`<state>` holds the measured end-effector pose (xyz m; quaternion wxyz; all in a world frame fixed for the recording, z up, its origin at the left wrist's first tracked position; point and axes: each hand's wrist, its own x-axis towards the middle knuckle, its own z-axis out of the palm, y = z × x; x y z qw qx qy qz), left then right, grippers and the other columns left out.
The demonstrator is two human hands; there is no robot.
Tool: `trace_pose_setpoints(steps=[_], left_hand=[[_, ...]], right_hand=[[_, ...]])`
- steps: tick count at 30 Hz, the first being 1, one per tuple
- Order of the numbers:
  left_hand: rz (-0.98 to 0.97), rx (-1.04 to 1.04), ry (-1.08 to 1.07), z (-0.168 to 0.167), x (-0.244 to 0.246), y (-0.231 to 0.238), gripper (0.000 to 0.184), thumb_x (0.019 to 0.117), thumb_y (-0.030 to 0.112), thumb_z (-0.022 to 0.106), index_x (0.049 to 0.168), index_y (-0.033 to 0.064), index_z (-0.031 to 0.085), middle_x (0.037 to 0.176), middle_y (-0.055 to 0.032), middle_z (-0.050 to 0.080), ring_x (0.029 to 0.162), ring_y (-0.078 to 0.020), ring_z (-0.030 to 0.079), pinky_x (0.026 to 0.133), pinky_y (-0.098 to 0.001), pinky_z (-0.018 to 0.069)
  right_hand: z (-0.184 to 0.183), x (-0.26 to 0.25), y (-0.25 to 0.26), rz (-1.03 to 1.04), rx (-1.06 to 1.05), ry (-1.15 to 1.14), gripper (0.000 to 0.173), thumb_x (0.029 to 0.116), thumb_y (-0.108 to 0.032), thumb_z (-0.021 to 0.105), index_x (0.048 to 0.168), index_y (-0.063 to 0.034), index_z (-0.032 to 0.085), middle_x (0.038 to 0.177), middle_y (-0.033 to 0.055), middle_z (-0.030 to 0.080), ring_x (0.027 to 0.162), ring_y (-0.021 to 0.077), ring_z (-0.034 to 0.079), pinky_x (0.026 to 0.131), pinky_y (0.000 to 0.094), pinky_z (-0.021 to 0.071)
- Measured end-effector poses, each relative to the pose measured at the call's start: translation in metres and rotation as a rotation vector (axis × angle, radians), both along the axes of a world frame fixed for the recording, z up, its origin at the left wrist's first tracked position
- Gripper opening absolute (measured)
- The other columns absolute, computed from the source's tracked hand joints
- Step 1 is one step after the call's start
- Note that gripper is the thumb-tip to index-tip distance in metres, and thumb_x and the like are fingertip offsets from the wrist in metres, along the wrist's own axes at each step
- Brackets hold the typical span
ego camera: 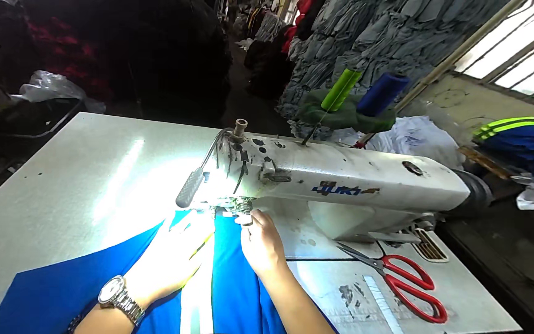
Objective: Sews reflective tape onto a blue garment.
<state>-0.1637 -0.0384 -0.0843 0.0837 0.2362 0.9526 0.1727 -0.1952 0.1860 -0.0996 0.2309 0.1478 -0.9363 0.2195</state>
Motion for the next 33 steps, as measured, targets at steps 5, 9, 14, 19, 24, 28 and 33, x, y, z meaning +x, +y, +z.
trace_pose_setpoints(steps=[5,9,14,19,24,28,33], left_hand=[[0.004,-0.005,0.008,-0.002,0.0,0.001,0.053,0.1054,0.04,0.032,0.156,0.0318,0.042,0.165,0.0102,0.034,0.158,-0.0215,0.019,0.122,-0.0675,0.0088],[-0.001,-0.001,0.019,-0.002,0.0,0.001,0.053,0.1053,0.04,0.032,0.156,0.0309,0.043,0.165,0.0095,0.035,0.157,-0.0224,0.02,0.121,-0.0682,0.0098],[-0.012,-0.009,-0.034,0.002,-0.002,0.001,0.054,0.106,0.041,0.03,0.159,0.0303,0.038,0.167,0.0084,0.031,0.158,-0.0221,0.016,0.121,-0.0685,0.0068],[-0.012,-0.009,-0.062,0.002,-0.004,0.0,0.055,0.1063,0.043,0.028,0.16,0.0316,0.036,0.168,0.01,0.028,0.159,-0.0217,0.013,0.122,-0.0682,0.0062],[-0.027,-0.04,-0.071,0.006,-0.008,-0.001,0.058,0.1051,0.042,0.031,0.162,0.0305,0.031,0.17,0.0082,0.023,0.159,-0.0231,0.009,0.122,-0.0681,0.0019],[-0.062,-0.108,-0.044,0.012,0.019,-0.002,0.07,0.1018,0.054,0.038,0.165,0.0309,0.02,0.174,0.0002,0.007,0.159,-0.0294,-0.004,0.12,-0.0704,-0.0033],[-0.107,-0.021,0.28,-0.008,0.087,0.003,0.069,0.1023,0.062,0.035,0.154,0.0187,0.048,0.159,-0.0132,0.044,0.151,-0.0361,0.036,0.115,-0.0743,0.0213]], right_hand=[[0.0,0.0,0.001,0.001,-0.002,-0.026,0.023,0.0902,-0.004,0.057,0.092,-0.0099,0.079,0.097,0.0062,0.075,0.097,0.0251,0.071,0.087,0.0394,0.059],[0.0,0.0,0.002,-0.008,0.004,-0.027,0.023,0.0893,-0.004,0.057,0.092,-0.0099,0.079,0.097,0.0063,0.075,0.098,0.0249,0.071,0.086,0.0387,0.0587],[0.0,-0.001,0.002,-0.002,-0.001,-0.017,0.023,0.0894,-0.003,0.058,0.093,-0.0096,0.08,0.096,0.0061,0.074,0.097,0.0246,0.071,0.086,0.0381,0.0587],[0.001,-0.002,0.002,-0.002,0.015,-0.03,0.023,0.0899,-0.003,0.058,0.094,-0.0096,0.08,0.098,0.0061,0.074,0.099,0.0245,0.07,0.087,0.0375,0.0585],[0.006,-0.006,0.003,0.012,0.038,-0.069,0.023,0.0914,-0.003,0.058,0.096,-0.008,0.08,0.101,0.0089,0.075,0.103,0.0272,0.071,0.091,0.0396,0.0581],[0.021,0.027,-0.007,0.018,0.007,-0.107,0.029,0.0939,-0.007,0.059,0.116,-0.0107,0.077,0.12,0.0142,0.071,0.114,0.0338,0.066,0.098,0.0485,0.0543],[0.017,0.108,-0.022,0.22,-0.16,-0.104,0.03,0.0934,-0.007,0.055,0.115,-0.0044,0.075,0.114,0.0093,0.074,0.111,0.0228,0.069,0.098,0.0365,0.0545]])
